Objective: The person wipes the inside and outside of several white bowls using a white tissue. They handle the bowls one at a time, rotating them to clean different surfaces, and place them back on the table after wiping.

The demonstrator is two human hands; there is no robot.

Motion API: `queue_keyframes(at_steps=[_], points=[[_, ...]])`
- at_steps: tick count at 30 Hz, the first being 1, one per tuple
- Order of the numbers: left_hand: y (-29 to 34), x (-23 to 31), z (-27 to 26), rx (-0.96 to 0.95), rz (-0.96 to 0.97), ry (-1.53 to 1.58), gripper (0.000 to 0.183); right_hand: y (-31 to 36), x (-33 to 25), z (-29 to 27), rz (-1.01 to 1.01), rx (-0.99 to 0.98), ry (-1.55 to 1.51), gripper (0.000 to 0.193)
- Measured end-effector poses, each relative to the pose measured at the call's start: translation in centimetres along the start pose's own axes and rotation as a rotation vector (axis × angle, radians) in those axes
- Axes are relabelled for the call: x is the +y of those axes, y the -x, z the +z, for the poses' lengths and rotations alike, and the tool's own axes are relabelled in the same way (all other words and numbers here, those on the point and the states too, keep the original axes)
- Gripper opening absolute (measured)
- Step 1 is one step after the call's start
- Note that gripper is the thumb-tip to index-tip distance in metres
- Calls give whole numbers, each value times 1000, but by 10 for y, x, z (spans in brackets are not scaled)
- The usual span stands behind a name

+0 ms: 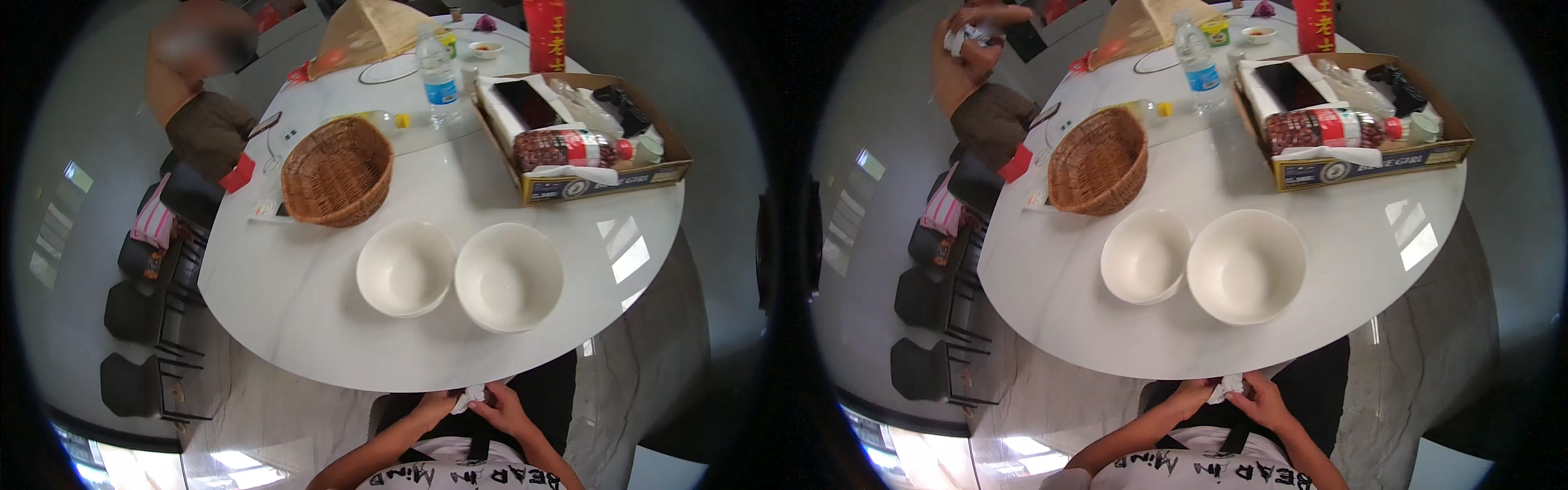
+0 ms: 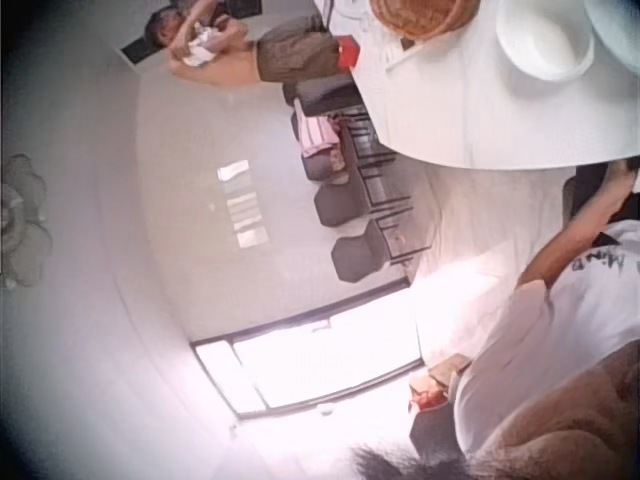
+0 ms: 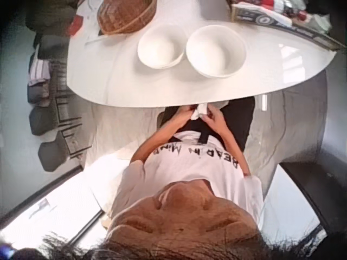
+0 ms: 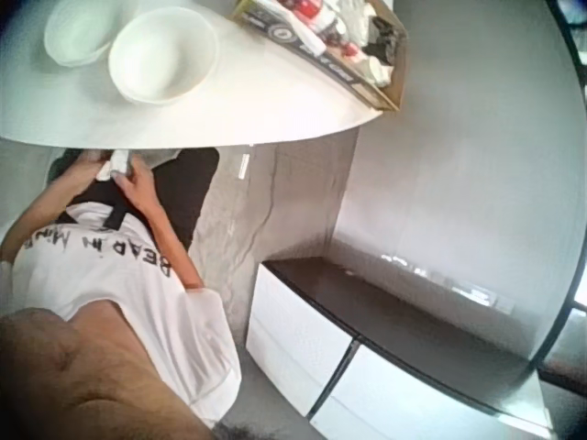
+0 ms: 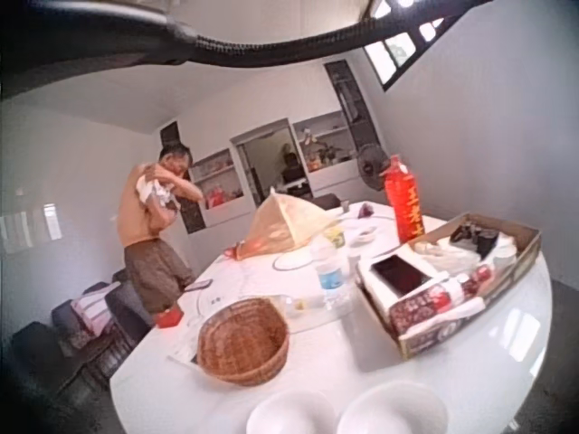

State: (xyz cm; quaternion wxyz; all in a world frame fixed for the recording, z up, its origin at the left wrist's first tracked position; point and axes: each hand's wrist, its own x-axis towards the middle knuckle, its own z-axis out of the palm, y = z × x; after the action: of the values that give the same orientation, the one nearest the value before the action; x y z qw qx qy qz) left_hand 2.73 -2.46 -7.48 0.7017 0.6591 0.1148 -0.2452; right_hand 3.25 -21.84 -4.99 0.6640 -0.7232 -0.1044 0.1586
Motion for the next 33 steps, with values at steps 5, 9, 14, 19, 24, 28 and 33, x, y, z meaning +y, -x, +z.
queue_keyframes(at_steps=[5,9,14,19,24,28,33], points=[[7,20,20,-8,-266,326,35,3,7,-2,-12,176,129,24],[19,26,18,-105,-267,146,38,8,18,1,22,205,125,21],[19,18,19,-81,-109,63,30,12,23,4,86,166,-4,22],[27,28,20,-117,-264,179,30,16,18,8,257,154,-64,24],[18,12,21,-73,-224,85,28,16,15,6,149,160,-254,20],[12,18,1,118,-47,233,23,20,16,-13,251,133,-393,18],[18,29,-14,308,-32,168,29,24,28,-29,131,404,-244,16]])
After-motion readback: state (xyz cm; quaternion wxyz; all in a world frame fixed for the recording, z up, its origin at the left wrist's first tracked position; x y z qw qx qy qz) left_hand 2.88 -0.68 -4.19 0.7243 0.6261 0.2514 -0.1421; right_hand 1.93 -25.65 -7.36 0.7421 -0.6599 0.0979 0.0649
